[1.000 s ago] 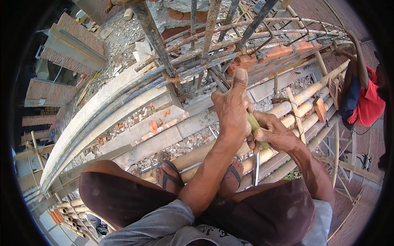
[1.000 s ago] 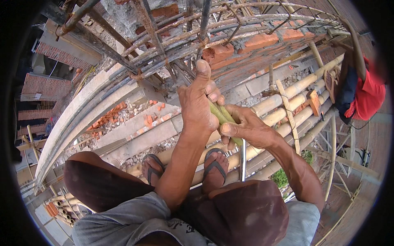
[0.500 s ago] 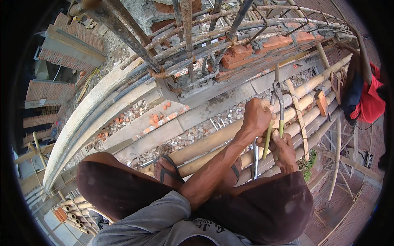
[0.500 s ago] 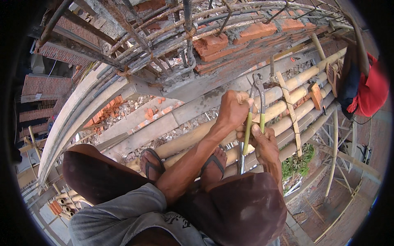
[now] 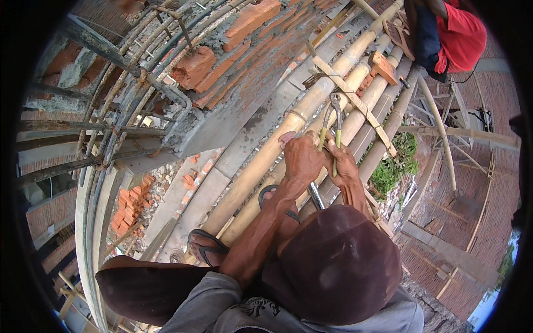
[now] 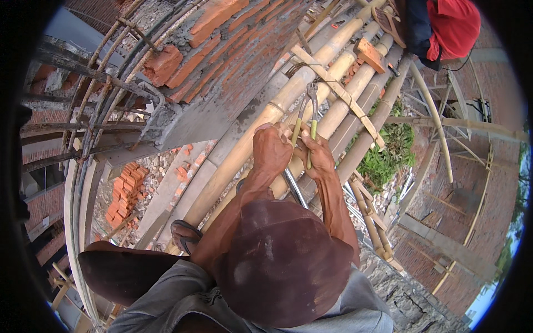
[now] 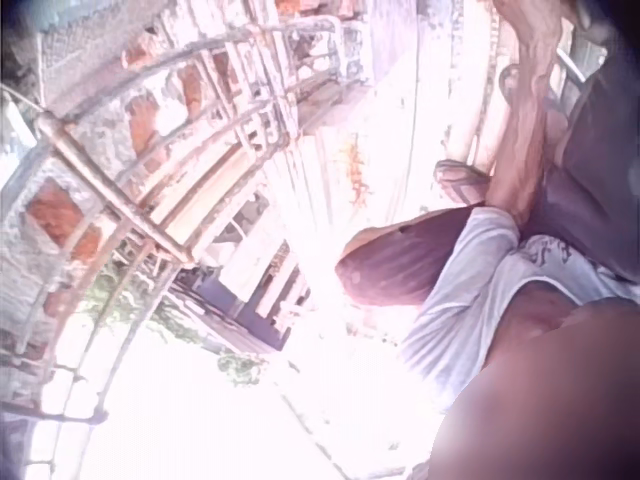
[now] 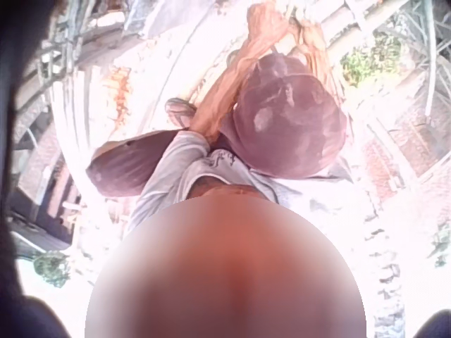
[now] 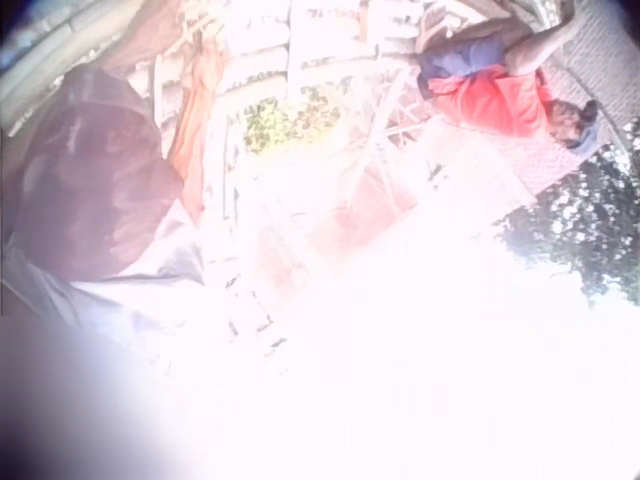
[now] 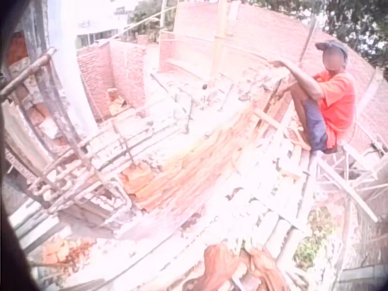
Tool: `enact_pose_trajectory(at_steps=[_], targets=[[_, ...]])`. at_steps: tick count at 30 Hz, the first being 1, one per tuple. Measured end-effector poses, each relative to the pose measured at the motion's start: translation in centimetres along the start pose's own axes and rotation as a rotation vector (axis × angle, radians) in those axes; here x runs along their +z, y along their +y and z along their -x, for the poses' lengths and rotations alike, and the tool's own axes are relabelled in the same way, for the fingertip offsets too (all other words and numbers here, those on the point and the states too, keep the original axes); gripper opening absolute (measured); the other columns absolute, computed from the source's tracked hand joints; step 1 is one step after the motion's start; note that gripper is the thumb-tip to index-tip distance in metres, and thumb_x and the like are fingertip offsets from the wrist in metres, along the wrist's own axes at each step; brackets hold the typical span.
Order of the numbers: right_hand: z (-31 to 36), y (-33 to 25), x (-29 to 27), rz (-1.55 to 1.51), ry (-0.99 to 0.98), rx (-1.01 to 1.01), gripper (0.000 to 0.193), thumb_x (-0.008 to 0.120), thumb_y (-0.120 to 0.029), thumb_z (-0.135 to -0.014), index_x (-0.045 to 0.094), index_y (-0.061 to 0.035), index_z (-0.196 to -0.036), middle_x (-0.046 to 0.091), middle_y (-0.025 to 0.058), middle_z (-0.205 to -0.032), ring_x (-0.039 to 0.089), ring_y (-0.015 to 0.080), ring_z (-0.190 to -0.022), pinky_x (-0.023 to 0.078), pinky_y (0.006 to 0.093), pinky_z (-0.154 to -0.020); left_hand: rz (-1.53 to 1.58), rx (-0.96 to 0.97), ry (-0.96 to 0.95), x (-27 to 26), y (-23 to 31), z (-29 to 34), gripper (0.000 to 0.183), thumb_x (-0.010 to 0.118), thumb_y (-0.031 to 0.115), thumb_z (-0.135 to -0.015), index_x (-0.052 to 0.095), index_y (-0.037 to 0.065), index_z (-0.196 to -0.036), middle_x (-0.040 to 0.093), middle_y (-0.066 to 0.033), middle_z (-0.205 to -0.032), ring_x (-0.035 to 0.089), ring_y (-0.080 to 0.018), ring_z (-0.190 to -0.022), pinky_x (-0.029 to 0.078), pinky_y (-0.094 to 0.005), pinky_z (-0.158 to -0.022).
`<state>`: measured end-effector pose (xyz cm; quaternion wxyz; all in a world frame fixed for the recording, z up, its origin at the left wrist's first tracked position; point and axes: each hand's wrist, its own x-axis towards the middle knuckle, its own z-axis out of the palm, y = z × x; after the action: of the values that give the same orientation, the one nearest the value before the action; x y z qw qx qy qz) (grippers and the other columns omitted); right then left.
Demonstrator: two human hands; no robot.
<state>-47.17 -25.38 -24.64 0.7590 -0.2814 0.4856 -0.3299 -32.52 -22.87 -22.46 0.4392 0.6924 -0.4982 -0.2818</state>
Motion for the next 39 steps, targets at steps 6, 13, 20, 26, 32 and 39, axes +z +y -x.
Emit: enact_pose_trajectory(at_steps=[6, 13, 20, 26, 32, 39], targets=[[-2.3, -1.0, -5.6, 1.251, 0.357, -0.036, 0.058, 0.063, -0.03, -0.094, 0.044, -0.0003, -0.14, 0.064, 0.0224, -0.108, 0.062, 0.033, -0.101, 0.05, 0.0415, -0.084, 0.573, -0.419, -0.142, 0.0, -1.5, -0.8, 0.016, 0.055, 0.005, -0.089, 0.066, -0.007, -0.085, 0.068, -0.0193, -0.068, 0.066, -0.0243, -0.054, 0.051, -0.0369, -0.051], [-1.1, -2.9, -0.5, 1.45, 0.09, -0.645, 0.062, 0.063, -0.039, -0.093, 0.046, -0.0015, -0.139, 0.058, 0.0244, -0.119, 0.057, 0.0333, -0.113, 0.046, 0.0458, -0.095, 1.052, -0.438, 0.017, -3.7, -2.9, -2.7, 0.019, 0.05, 0.002, -0.095, 0.066, -0.009, -0.096, 0.068, -0.0145, -0.076, 0.066, -0.0172, -0.058, 0.055, -0.0282, -0.053], [0.3, -2.7, 9.7, 0.26, -0.24, -0.075, 0.035, 0.058, -0.021, -0.098, 0.055, -0.0013, -0.128, 0.053, -0.0019, -0.069, 0.036, 0.002, -0.054, 0.027, 0.0191, -0.046, 1.37, -0.331, 0.177, -7.0, -2.8, -3.5, 0.018, 0.052, 0.006, -0.096, 0.062, -0.008, -0.1, 0.066, -0.0116, -0.075, 0.063, -0.0174, -0.06, 0.056, -0.0318, -0.056], [2.2, -6.7, 11.8, 0.87, -0.64, -0.007, 0.031, 0.068, -0.023, -0.093, 0.068, 0.0039, -0.108, 0.067, 0.0052, -0.084, 0.052, 0.007, -0.074, 0.042, 0.0213, -0.063, 1.905, -0.403, -0.015, -12.4, -3.8, -3.6, 0.011, 0.052, -0.001, -0.092, 0.061, -0.001, -0.098, 0.056, -0.0054, -0.067, 0.048, -0.0142, -0.057, 0.042, -0.0293, -0.052], [2.7, -5.3, 12.9, 1.019, -0.466, -0.205, 0.029, 0.067, -0.023, -0.093, 0.068, 0.0048, -0.1, 0.059, 0.0026, -0.071, 0.045, 0.0067, -0.057, 0.035, 0.0212, -0.051, 1.922, -0.266, -0.033, -11.8, -3.1, -3.8, 0.023, 0.052, -0.009, -0.079, 0.06, 0.003, -0.097, 0.054, -0.0024, -0.07, 0.046, -0.0153, -0.057, 0.041, -0.0359, -0.058], [1.3, -7.4, 12.2, 0.577, -0.209, -0.328, 0.027, 0.056, -0.024, -0.1, 0.061, 0.0009, -0.111, 0.052, -0.0007, -0.07, 0.042, 0.0045, -0.055, 0.032, 0.021, -0.046, 1.839, -0.085, -0.055, -11.5, -2.4, -2.9, 0.016, 0.053, -0.01, -0.082, 0.062, 0.001, -0.09, 0.058, -0.0055, -0.071, 0.061, -0.0221, -0.069, 0.054, -0.0488, -0.088]])
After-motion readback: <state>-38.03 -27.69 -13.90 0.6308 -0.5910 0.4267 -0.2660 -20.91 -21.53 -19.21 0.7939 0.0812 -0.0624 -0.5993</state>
